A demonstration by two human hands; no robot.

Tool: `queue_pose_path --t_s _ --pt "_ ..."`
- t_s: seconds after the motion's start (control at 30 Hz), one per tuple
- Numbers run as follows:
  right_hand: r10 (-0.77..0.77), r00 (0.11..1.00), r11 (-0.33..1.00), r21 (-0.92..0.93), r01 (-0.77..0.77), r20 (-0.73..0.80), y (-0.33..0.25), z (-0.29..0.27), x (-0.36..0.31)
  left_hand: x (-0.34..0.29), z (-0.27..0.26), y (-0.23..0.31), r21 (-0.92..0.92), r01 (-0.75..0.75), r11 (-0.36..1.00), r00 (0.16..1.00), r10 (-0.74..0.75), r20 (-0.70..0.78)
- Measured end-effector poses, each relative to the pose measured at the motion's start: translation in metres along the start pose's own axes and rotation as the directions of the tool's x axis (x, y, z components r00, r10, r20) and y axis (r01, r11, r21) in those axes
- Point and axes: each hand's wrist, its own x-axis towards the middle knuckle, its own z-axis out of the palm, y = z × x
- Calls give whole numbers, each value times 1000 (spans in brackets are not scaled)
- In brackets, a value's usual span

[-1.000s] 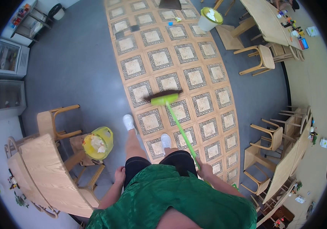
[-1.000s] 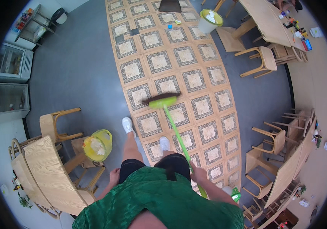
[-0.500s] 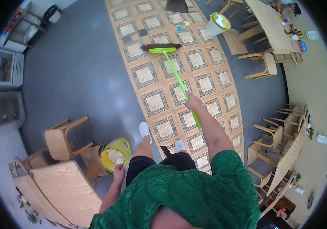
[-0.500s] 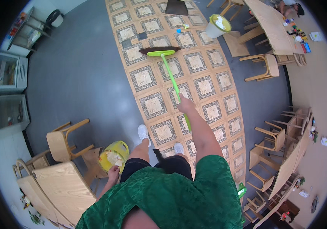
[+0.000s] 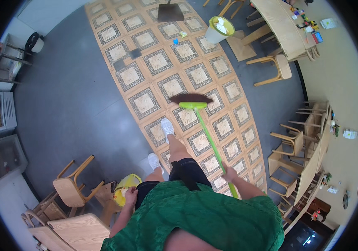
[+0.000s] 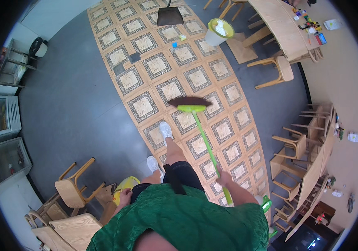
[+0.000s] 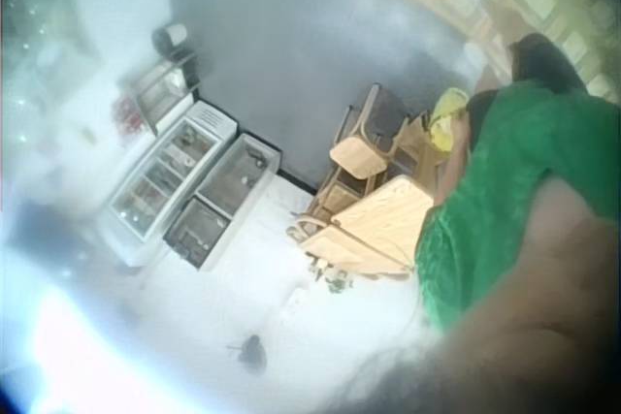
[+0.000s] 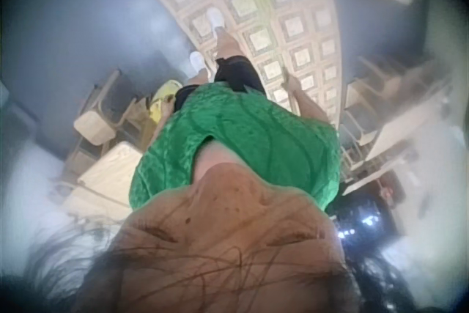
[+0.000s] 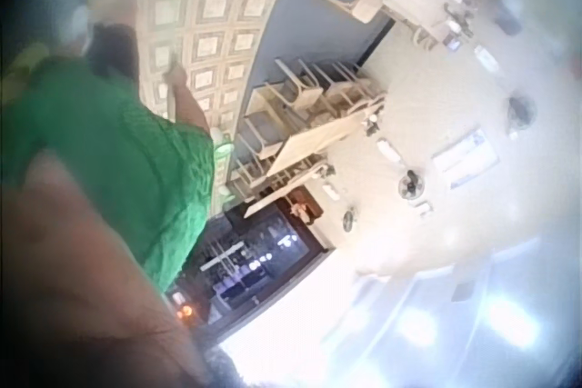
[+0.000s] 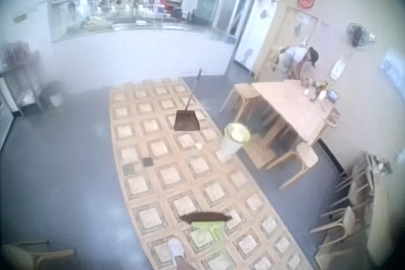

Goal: The person sweeps the tiled floor of a dining area using a green broom. They move wooden chairs to access areas underneath tables and sweep debris into a dustpan. The person also briefly handles a bottle on a table.

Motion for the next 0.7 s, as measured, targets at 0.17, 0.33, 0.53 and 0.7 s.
queue_pose_path --t_s 0.17,0.33,0.53,0.7 --pt "-133 966 990 -69 121 -220 -68 -172 175 13 6 70 27 57 998 998 -57 3" --pt "-209 909 977 -108 182 -359 -128 -298 264 21 10 137 -151 97 984 995 -99 0" --pt "-123 984 990 -80 114 -126 -90 -208 117 34 27 188 -126 87 988 996 -87 5" --pt "-104 992 991 -83 109 67 -98 -156 75 36 34 193 -55 36 998 999 -35 18"
